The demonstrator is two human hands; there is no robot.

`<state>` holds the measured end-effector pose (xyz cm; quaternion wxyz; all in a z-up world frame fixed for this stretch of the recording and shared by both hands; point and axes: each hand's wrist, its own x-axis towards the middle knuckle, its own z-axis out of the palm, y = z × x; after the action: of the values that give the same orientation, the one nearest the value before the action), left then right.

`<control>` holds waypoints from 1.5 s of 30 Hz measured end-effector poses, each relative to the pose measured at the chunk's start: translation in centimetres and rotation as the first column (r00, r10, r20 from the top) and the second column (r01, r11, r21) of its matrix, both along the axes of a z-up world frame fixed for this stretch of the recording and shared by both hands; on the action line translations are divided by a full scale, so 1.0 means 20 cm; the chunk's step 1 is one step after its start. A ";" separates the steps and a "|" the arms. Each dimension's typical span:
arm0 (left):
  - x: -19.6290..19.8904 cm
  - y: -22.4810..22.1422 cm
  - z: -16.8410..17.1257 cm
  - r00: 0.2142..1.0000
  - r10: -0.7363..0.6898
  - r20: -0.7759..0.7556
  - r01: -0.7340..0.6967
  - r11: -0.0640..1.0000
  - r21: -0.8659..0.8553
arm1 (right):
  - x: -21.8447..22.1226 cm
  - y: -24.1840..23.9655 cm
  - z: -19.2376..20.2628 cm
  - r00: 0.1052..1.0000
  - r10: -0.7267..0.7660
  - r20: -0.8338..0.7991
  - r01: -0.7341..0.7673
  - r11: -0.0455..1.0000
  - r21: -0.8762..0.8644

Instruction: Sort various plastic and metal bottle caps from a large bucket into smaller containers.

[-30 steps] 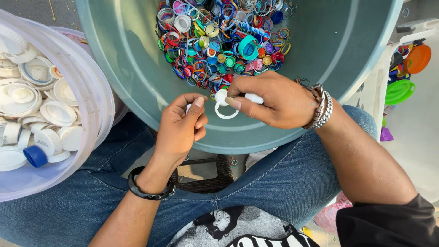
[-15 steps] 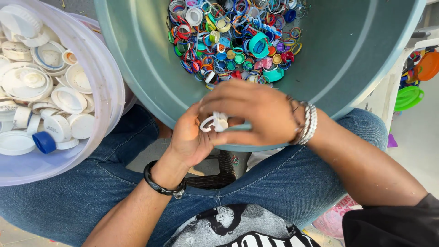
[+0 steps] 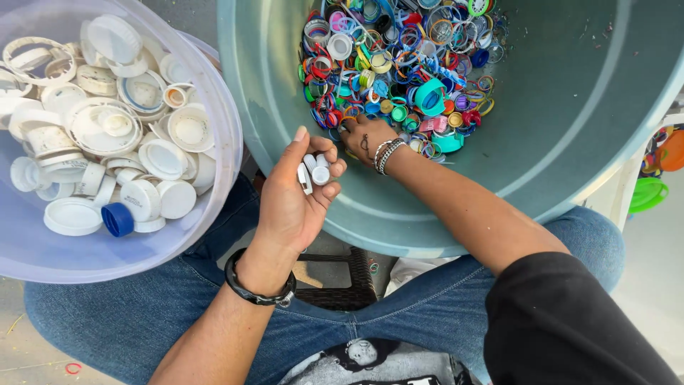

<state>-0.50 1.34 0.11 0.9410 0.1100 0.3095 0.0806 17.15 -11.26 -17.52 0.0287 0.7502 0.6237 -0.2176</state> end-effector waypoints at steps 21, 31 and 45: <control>0.00 0.02 0.04 1.000 0.010 -0.008 -0.009 0.991 0.132 | 0.09 0.07 -0.09 0.976 -0.204 -0.073 0.203 0.979 -0.014; 0.01 0.00 0.04 1.000 -0.011 -0.024 0.015 0.982 0.189 | 0.09 0.08 0.06 0.971 -0.232 -0.060 0.222 0.965 -0.141; 0.02 -0.01 0.01 0.988 -0.092 -0.122 0.130 0.923 0.362 | 0.18 0.03 0.24 0.845 -0.284 -0.453 0.199 0.954 -0.226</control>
<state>-0.08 1.14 0.30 0.8895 0.3061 0.3300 0.0782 20.73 -10.60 -12.68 -0.0909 0.7400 0.4904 -0.4513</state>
